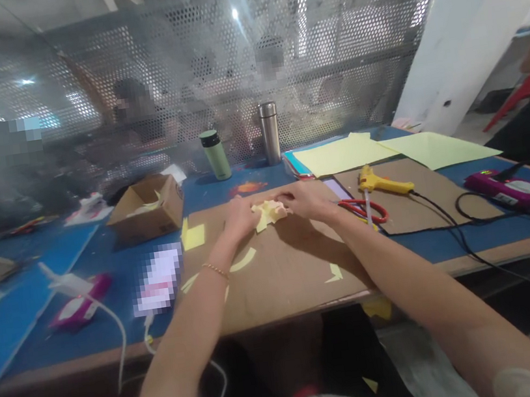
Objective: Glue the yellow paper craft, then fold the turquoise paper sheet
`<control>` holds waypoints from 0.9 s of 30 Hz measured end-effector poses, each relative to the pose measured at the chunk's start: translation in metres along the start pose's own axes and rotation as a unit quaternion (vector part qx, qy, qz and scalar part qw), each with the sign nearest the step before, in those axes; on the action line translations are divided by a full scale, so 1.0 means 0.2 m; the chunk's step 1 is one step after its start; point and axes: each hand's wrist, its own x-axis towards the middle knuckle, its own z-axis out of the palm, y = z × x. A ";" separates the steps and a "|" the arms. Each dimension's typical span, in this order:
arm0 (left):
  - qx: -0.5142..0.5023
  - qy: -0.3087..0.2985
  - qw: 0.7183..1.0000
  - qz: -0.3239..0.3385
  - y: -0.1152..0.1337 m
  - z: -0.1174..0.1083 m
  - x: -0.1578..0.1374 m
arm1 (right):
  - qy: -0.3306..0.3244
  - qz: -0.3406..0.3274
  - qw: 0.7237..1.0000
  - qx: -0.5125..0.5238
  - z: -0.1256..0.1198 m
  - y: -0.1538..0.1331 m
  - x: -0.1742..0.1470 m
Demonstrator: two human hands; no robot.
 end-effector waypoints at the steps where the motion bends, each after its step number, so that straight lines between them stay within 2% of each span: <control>1: 0.000 0.001 1.000 -0.001 0.00 0.00 0.00 | 0.003 0.011 1.000 0.024 0.00 0.00 0.00; 5: -0.005 0.003 1.000 0.005 -0.01 0.01 0.01 | -0.003 0.032 0.997 0.072 -0.01 -0.05 -0.02; 9: -0.017 0.002 1.000 0.022 -0.02 0.02 0.01 | -0.015 0.057 0.985 0.163 -0.05 -0.11 -0.08; 13: -0.031 -0.002 0.999 0.036 -0.03 0.02 0.02 | -0.009 0.054 0.975 0.214 -0.07 -0.14 -0.10; 20: -0.029 -0.005 0.999 0.028 -0.02 0.01 0.01 | -0.005 0.049 0.981 0.186 -0.08 -0.16 -0.11; 24: -0.026 -0.011 0.999 0.018 -0.01 0.01 0.01 | 0.035 0.018 0.990 0.132 -0.08 -0.14 -0.11; 27: -0.025 -0.012 0.999 0.017 -0.01 0.02 0.01 | 0.063 0.004 0.987 0.147 -0.07 -0.12 -0.11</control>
